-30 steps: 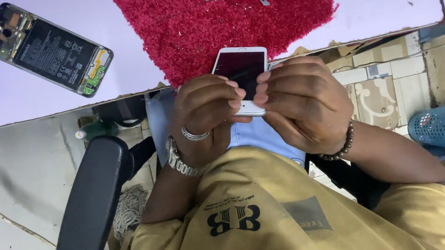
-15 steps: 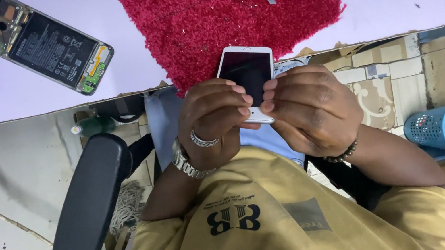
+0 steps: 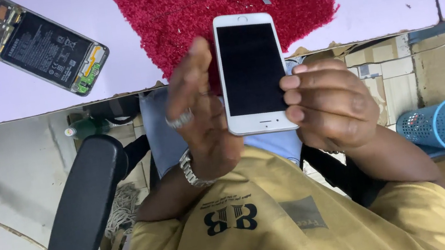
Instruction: Opening an iPhone and inspecting its internal components including the battery and screen connectors.
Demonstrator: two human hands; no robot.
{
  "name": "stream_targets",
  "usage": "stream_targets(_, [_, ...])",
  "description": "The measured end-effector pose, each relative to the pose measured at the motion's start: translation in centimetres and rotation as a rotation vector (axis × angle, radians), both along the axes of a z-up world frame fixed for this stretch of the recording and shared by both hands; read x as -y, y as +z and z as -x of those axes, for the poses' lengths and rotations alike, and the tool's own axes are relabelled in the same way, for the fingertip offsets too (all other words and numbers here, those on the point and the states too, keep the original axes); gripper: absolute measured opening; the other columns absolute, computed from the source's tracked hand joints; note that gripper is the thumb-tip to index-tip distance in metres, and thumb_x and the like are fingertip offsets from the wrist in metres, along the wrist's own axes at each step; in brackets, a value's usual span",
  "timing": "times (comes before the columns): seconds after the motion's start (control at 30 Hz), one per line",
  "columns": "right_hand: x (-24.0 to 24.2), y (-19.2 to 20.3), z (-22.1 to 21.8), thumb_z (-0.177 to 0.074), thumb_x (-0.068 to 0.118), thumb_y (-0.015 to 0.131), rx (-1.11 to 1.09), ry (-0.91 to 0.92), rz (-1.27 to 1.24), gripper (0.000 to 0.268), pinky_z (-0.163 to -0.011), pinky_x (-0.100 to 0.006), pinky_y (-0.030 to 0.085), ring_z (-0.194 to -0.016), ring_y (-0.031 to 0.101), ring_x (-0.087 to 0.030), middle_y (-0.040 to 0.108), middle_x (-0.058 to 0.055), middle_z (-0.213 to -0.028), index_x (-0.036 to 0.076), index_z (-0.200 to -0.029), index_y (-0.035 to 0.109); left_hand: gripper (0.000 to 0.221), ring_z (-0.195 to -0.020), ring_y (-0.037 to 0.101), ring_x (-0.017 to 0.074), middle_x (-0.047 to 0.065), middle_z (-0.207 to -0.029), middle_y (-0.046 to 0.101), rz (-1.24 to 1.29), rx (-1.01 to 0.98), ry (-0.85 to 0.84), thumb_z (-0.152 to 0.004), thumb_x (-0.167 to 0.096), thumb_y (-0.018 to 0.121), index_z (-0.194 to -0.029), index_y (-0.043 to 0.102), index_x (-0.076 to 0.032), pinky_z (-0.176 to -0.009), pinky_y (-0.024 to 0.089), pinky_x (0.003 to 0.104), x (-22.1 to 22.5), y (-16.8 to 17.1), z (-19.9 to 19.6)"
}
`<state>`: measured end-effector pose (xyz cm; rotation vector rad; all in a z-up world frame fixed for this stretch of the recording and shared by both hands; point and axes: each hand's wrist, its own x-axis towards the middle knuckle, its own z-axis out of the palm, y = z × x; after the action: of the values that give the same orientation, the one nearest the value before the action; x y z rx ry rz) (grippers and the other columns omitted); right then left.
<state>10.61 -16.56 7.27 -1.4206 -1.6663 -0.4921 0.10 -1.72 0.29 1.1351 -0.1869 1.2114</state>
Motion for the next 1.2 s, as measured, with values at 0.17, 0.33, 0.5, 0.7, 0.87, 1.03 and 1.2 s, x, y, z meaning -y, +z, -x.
stream_targets(0.17, [0.8, 0.0, -0.8, -0.106, -0.003, 0.065, 0.111, 0.026, -0.003, 0.008, -0.096, -0.057, 0.066, -0.107, 0.072, -0.039, 0.065, -0.017, -0.109, 0.000, -0.114, 0.063, 0.079, -0.181, 0.028, 0.0307, 0.017, -0.187, 0.027, 0.308, -0.112, -0.366, -0.115, -0.067, 0.049, -0.170, 0.042, -0.011, -0.161, 0.022, 0.049, -0.2, 2.2, 0.8])
stream_targets(0.33, [1.2, 0.0, -1.3, -0.103, -0.009, 0.070, 0.226, 0.070, -0.018, 0.017, -0.096, -0.057, 0.065, -0.107, 0.071, -0.039, 0.065, -0.017, -0.111, 0.000, -0.116, 0.062, 0.088, -0.183, 0.008, 0.0271, 0.011, -0.192, 0.008, 0.512, -0.126, -0.644, -0.110, -0.066, 0.053, -0.175, 0.026, -0.013, -0.156, 0.021, 0.056, -0.5, 3.3, 1.3])
stream_targets(0.5, [1.2, -0.3, -1.6, -0.104, -0.011, 0.068, 0.283, 0.064, 0.018, 0.018, -0.098, -0.055, 0.061, -0.107, 0.073, -0.038, 0.065, -0.015, -0.111, 0.000, -0.117, 0.062, 0.126, -0.154, 0.045, 0.0342, 0.022, -0.169, 0.040, 0.814, -0.246, -0.936, -0.082, -0.074, 0.050, -0.178, 0.011, -0.003, -0.133, 0.041, 0.054, -1.3, 5.8, 1.6])
stream_targets(0.7, [0.3, -1.6, -2.3, -0.107, -0.006, 0.063, 0.249, 0.086, -0.107, 0.011, -0.097, -0.053, 0.059, -0.101, 0.074, -0.040, 0.067, -0.015, -0.108, 0.000, -0.116, 0.065, 0.134, -0.149, 0.051, 0.0341, 0.021, -0.164, 0.045, 0.809, -0.195, -0.910, -0.079, -0.077, 0.058, -0.181, 0.009, -0.005, -0.128, 0.048, 0.057, -1.4, 6.4, 1.9])
stream_targets(0.87, [0.3, -1.8, -2.2, -0.107, -0.005, 0.064, 0.228, 0.082, -0.090, 0.010, -0.096, -0.054, 0.060, -0.103, 0.073, -0.040, 0.067, -0.016, -0.109, 0.001, -0.116, 0.064, 0.138, -0.152, 0.045, 0.0353, 0.018, -0.170, 0.035, 0.835, -0.196, -0.887, -0.077, -0.075, 0.061, -0.181, 0.000, -0.008, -0.130, 0.043, 0.056, -1.4, 7.0, 2.3])
stream_targets(1.03, [-0.1, -1.5, -2.0, -0.107, -0.004, 0.064, 0.208, 0.074, -0.104, 0.008, -0.095, -0.053, 0.061, -0.105, 0.073, -0.039, 0.067, -0.016, -0.108, 0.001, -0.113, 0.064, 0.137, -0.151, 0.048, 0.0359, 0.020, -0.165, 0.041, 0.841, -0.192, -0.896, -0.076, -0.073, 0.066, -0.180, 0.006, -0.008, -0.129, 0.045, 0.058, -1.4, 7.0, 2.3])
stream_targets(1.2, [0.9, -1.4, -2.4, -0.106, -0.009, 0.068, 0.330, 0.091, -0.006, 0.016, -0.096, -0.056, 0.064, -0.112, 0.070, -0.043, 0.068, -0.021, -0.116, -0.001, -0.120, 0.063, 0.107, -0.149, 0.048, 0.0341, 0.020, -0.168, 0.040, 0.914, -0.183, -0.858, -0.094, -0.029, 0.071, -0.179, 0.010, -0.010, -0.130, 0.042, 0.054, -1.2, 5.4, 2.3])
